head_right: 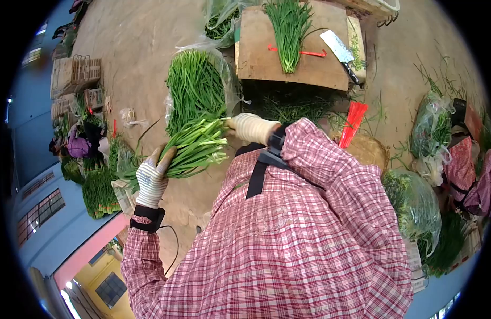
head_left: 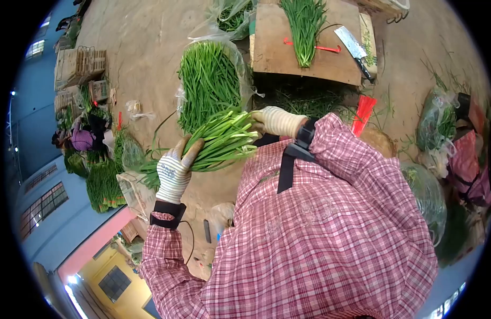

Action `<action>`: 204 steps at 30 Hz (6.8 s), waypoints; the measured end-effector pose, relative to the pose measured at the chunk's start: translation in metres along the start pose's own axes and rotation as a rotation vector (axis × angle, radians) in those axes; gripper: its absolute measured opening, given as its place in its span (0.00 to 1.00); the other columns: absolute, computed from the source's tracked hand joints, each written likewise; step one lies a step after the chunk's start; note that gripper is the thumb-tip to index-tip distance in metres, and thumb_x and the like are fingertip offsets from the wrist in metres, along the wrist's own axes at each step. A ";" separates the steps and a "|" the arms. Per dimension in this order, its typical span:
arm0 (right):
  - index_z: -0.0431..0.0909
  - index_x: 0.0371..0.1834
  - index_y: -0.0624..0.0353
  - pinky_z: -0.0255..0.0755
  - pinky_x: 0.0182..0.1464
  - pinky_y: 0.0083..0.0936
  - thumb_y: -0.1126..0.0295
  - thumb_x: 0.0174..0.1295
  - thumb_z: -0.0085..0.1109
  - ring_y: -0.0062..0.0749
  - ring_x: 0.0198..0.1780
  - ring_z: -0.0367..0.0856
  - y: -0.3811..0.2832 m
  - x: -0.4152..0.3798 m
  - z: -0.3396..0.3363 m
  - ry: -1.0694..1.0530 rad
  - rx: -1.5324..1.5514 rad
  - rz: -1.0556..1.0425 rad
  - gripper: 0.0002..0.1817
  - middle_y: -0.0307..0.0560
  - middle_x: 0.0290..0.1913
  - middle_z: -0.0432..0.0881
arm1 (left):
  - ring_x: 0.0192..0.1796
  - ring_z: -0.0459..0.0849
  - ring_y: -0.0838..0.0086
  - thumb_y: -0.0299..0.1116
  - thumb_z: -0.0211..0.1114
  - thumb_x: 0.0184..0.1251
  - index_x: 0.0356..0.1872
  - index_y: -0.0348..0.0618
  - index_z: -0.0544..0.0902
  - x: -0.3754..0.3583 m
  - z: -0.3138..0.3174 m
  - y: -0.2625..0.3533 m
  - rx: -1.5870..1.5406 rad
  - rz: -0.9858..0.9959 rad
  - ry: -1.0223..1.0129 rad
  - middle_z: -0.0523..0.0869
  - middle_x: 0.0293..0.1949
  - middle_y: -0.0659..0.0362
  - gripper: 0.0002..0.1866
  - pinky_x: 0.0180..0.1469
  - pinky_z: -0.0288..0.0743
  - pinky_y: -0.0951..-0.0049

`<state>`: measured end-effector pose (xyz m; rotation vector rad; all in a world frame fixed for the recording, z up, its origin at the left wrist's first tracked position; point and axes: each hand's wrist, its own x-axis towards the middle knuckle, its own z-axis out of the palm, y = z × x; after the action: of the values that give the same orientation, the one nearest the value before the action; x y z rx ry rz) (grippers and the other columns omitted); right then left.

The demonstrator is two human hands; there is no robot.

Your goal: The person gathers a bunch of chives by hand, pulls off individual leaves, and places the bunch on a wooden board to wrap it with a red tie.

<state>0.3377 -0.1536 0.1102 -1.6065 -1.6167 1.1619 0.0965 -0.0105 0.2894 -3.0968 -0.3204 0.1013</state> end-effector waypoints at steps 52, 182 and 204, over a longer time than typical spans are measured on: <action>0.87 0.41 0.59 0.77 0.49 0.38 0.52 0.57 0.59 0.52 0.44 0.85 0.058 -0.067 0.004 0.468 0.223 0.676 0.21 0.60 0.40 0.85 | 0.48 0.85 0.49 0.23 0.62 0.56 0.70 0.60 0.68 0.051 0.049 0.017 -0.076 -0.142 -0.371 0.77 0.62 0.40 0.37 0.47 0.81 0.57; 0.86 0.49 0.50 0.77 0.55 0.39 0.58 0.60 0.58 0.42 0.56 0.83 0.084 -0.138 -0.054 0.222 -0.386 1.119 0.17 0.56 0.52 0.84 | 0.19 0.74 0.77 0.33 0.66 0.61 0.43 0.34 0.80 0.034 0.058 0.009 -1.892 -1.039 -0.369 0.79 0.21 0.60 0.14 0.24 0.69 0.78; 0.80 0.43 0.62 0.73 0.42 0.25 0.72 0.60 0.60 0.26 0.37 0.80 0.006 -0.072 -0.055 1.106 1.503 0.067 0.09 0.44 0.39 0.84 | 0.21 0.73 0.78 0.32 0.64 0.63 0.41 0.40 0.76 0.058 0.058 0.027 -1.817 -0.744 -0.289 0.76 0.20 0.62 0.10 0.25 0.67 0.78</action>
<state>0.3964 -0.2145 0.1421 -0.8391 0.1599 0.7878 0.1553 -0.0241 0.2266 -3.8493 -2.9356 0.4179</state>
